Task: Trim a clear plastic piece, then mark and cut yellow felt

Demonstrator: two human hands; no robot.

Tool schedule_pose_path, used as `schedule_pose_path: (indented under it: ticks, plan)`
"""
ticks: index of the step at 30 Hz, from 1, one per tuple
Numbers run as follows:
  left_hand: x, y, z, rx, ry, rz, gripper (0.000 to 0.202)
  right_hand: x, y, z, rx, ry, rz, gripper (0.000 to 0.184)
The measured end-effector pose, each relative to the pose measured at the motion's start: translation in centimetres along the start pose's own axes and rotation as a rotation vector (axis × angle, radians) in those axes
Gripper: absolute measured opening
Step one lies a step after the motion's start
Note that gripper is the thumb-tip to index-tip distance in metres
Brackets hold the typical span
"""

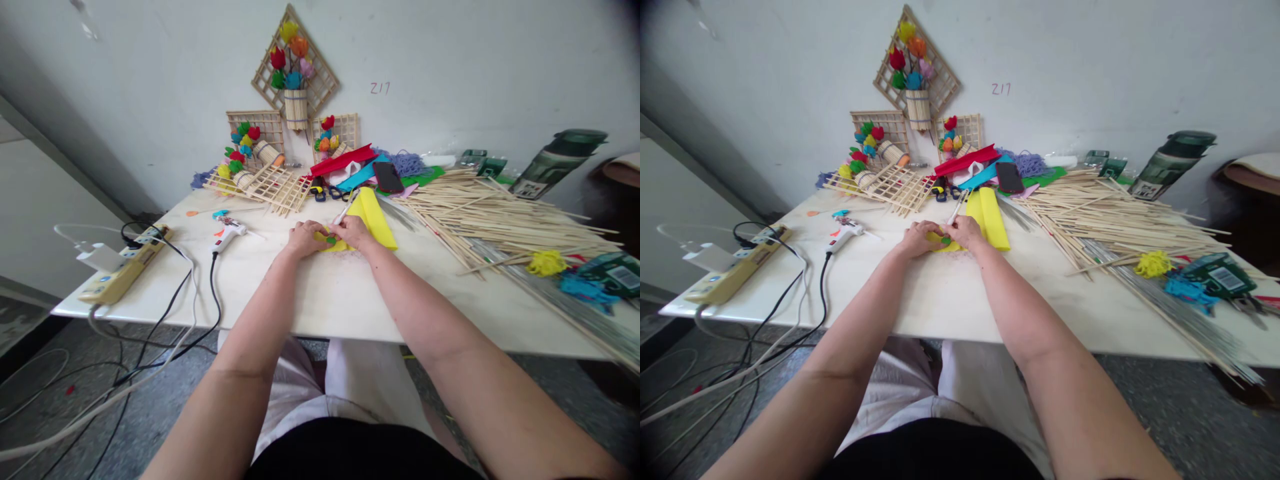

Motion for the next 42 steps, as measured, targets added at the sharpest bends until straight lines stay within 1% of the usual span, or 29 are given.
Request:
schedule_pose_path:
  ticks: [3,8,12,18,22,29,34,36,39,41,42]
  plan:
    - [0.1,0.0,0.0,0.007,-0.001,-0.006,0.037,-0.1,0.0,-0.4,-0.082,-0.025,-0.014,0.022]
    - [0.1,0.1,0.0,0.018,-0.008,-0.004,0.039,-0.2,-0.1,-1.3,-0.281,-0.080,-0.023,0.022]
    - [0.1,0.1,0.1,0.035,-0.013,-0.009,0.038,-0.6,-0.2,-2.0,-0.348,-0.089,-0.047,0.021]
    - [-0.1,0.0,0.3,0.066,0.001,-0.025,0.038,-1.2,0.2,-2.6,-0.451,-0.148,-0.105,0.020]
    - [-0.3,-0.1,0.4,0.074,0.014,-0.033,0.038,-1.6,0.4,-2.7,-0.420,-0.140,-0.139,0.022]
    - [-0.7,-0.3,0.6,0.073,0.024,-0.040,0.037,-2.2,0.4,-2.9,-0.362,-0.077,-0.182,0.024]
    - [-0.9,-0.3,0.6,0.083,0.014,-0.035,0.039,-1.5,1.2,-1.8,-0.279,-0.013,-0.230,0.028]
    - [-0.9,-0.3,0.6,0.077,0.008,-0.031,0.039,-1.0,1.1,-1.1,-0.271,0.010,-0.202,0.028]
    - [-0.9,-0.3,0.7,0.057,0.016,-0.022,0.040,-0.3,0.4,0.0,-0.261,0.021,-0.066,0.024]
    - [-0.8,-0.2,0.6,0.051,0.023,-0.022,0.041,0.1,0.0,0.5,-0.194,0.009,-0.006,0.022]
    - [-0.8,-0.2,0.6,0.052,0.024,-0.022,0.040,0.2,0.0,0.6,-0.152,0.003,0.001,0.021]
Point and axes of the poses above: each hand's wrist, its own x-axis away from the middle knuckle, its own y-axis out of the back of the hand, z = x × y, the point moved 6 cm from there along -x, towards the middle knuckle, and after that the axes turned 2 degrees about x, right-handed, at the moved point
